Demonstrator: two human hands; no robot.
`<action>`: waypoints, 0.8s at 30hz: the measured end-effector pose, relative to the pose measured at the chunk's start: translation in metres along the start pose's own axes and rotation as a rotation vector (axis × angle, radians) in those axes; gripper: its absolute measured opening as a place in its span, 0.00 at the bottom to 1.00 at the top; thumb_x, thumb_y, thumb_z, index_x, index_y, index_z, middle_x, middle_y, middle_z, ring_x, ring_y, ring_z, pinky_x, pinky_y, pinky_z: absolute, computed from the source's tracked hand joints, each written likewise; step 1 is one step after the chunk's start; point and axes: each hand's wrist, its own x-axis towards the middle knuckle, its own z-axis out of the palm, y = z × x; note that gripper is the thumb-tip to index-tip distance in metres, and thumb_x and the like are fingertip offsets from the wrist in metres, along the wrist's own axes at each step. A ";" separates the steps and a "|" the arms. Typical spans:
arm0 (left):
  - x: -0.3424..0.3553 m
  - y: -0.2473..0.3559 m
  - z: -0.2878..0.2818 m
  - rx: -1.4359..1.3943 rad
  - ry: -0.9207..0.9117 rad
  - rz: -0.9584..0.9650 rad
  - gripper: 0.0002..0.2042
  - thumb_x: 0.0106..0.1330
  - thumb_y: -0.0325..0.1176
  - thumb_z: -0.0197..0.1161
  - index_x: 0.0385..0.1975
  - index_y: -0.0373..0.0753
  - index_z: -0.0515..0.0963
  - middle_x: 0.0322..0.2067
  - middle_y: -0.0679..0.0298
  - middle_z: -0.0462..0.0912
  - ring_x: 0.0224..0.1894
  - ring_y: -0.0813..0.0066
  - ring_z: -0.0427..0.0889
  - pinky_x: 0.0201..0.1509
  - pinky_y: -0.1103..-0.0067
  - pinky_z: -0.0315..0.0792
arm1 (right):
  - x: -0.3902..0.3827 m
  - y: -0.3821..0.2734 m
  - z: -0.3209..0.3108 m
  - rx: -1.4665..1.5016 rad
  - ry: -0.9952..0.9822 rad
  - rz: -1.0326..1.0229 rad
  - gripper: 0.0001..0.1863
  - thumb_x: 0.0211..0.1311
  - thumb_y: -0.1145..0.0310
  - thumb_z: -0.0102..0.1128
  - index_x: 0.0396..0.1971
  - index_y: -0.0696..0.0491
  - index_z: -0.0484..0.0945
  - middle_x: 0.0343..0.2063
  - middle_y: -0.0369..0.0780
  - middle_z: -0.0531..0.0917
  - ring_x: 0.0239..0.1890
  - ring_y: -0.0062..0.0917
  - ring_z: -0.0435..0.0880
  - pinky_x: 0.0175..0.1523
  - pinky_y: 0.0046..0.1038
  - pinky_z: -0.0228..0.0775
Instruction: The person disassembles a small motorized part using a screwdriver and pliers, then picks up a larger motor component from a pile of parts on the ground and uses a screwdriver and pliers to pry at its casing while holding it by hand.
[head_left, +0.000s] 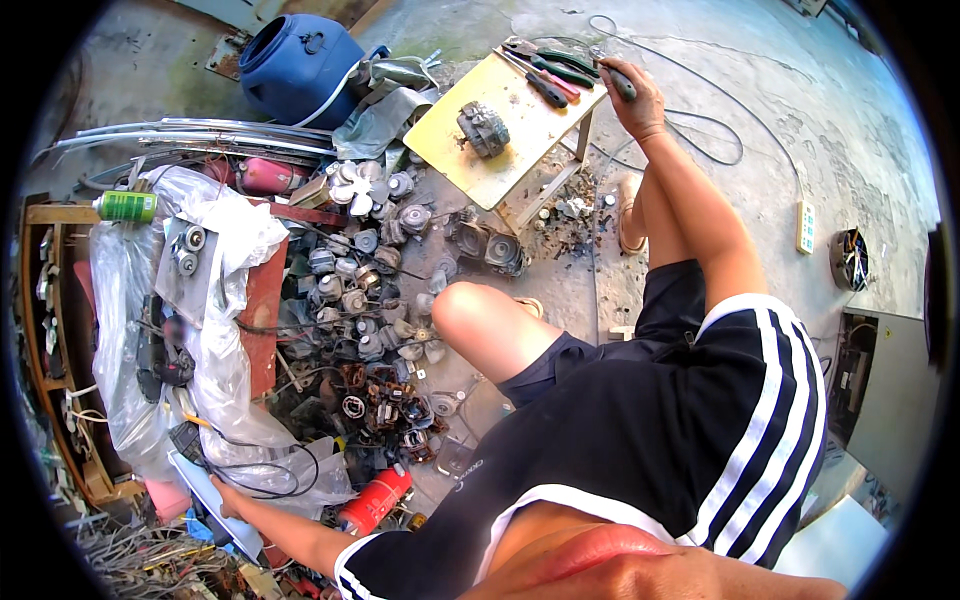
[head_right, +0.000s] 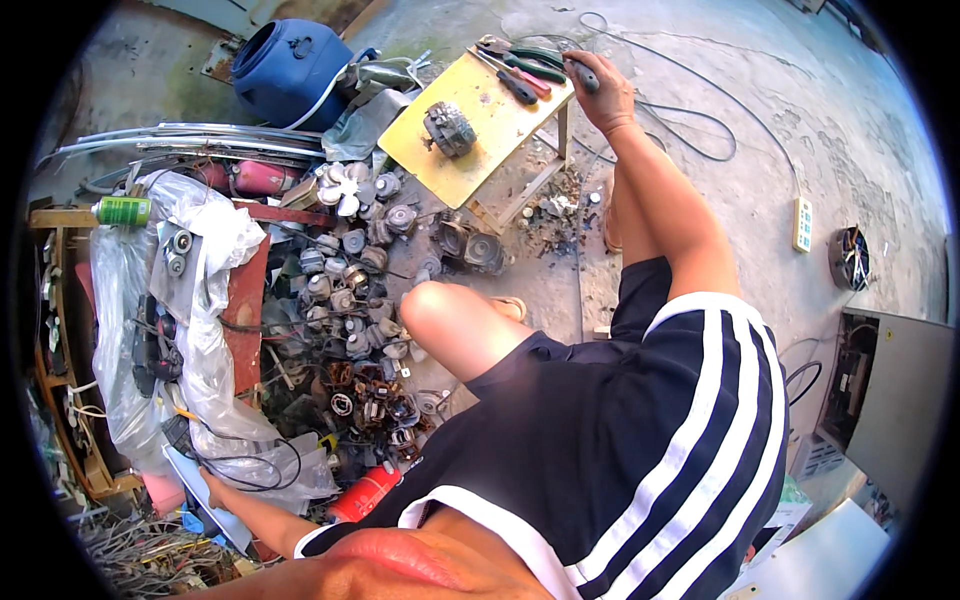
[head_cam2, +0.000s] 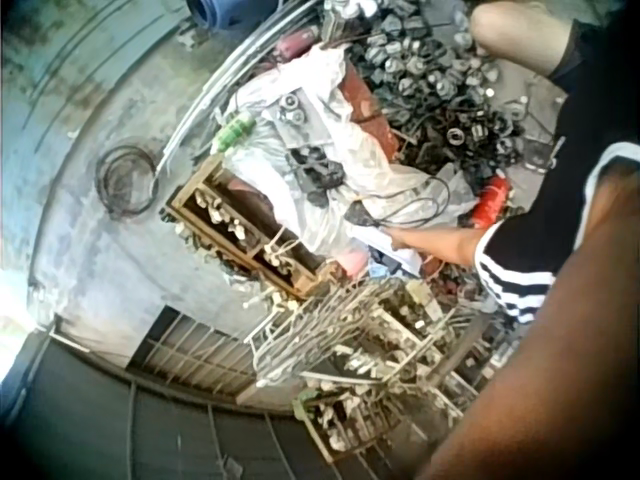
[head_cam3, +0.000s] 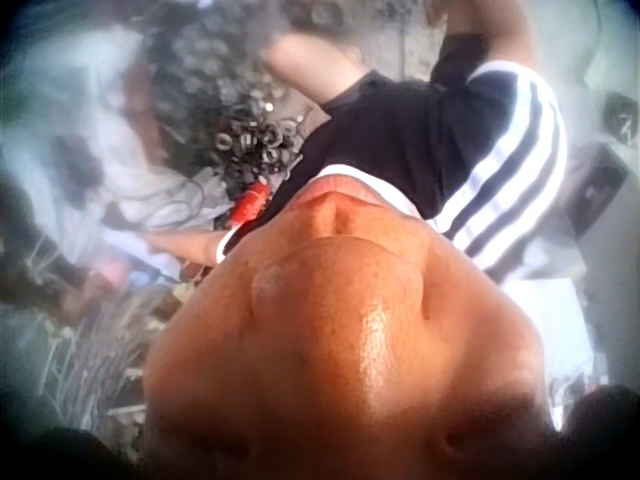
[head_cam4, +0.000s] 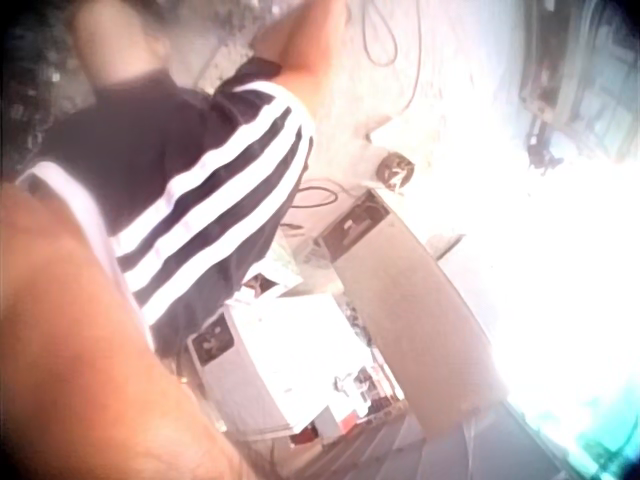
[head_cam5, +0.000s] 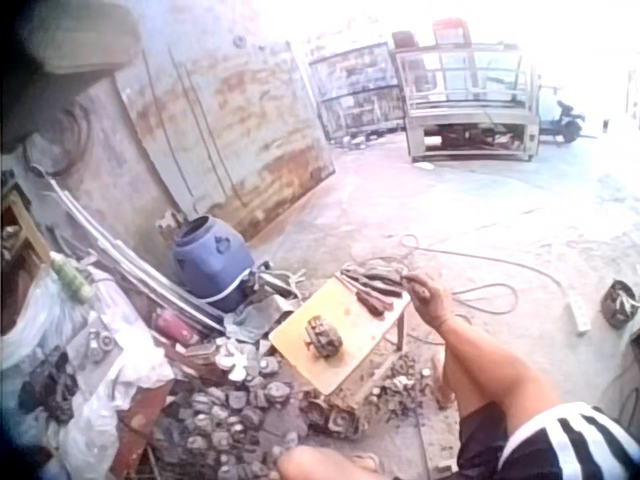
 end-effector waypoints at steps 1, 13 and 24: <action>-0.006 0.003 -0.004 0.011 0.009 0.000 0.56 0.35 0.67 0.71 0.61 0.31 0.63 0.54 0.40 0.72 0.56 0.42 0.71 0.62 0.57 0.64 | 0.000 0.002 -0.002 0.009 0.003 0.014 0.10 0.59 0.62 0.63 0.41 0.41 0.82 0.38 0.36 0.84 0.40 0.34 0.83 0.42 0.30 0.76; 0.037 -0.037 -0.007 -0.254 -0.566 0.007 0.46 0.40 0.58 0.76 0.52 0.23 0.73 0.50 0.52 0.78 0.51 0.61 0.76 0.56 0.73 0.69 | 0.003 0.011 0.003 0.144 0.039 0.152 0.10 0.59 0.62 0.64 0.41 0.44 0.82 0.39 0.39 0.84 0.42 0.34 0.83 0.46 0.29 0.74; 0.014 -0.027 -0.010 -0.079 -0.679 0.114 0.46 0.41 0.59 0.75 0.51 0.21 0.73 0.52 0.52 0.77 0.51 0.62 0.76 0.57 0.73 0.69 | -0.001 0.019 0.007 0.249 -0.017 0.158 0.10 0.61 0.63 0.64 0.42 0.46 0.83 0.39 0.40 0.85 0.43 0.30 0.84 0.49 0.27 0.73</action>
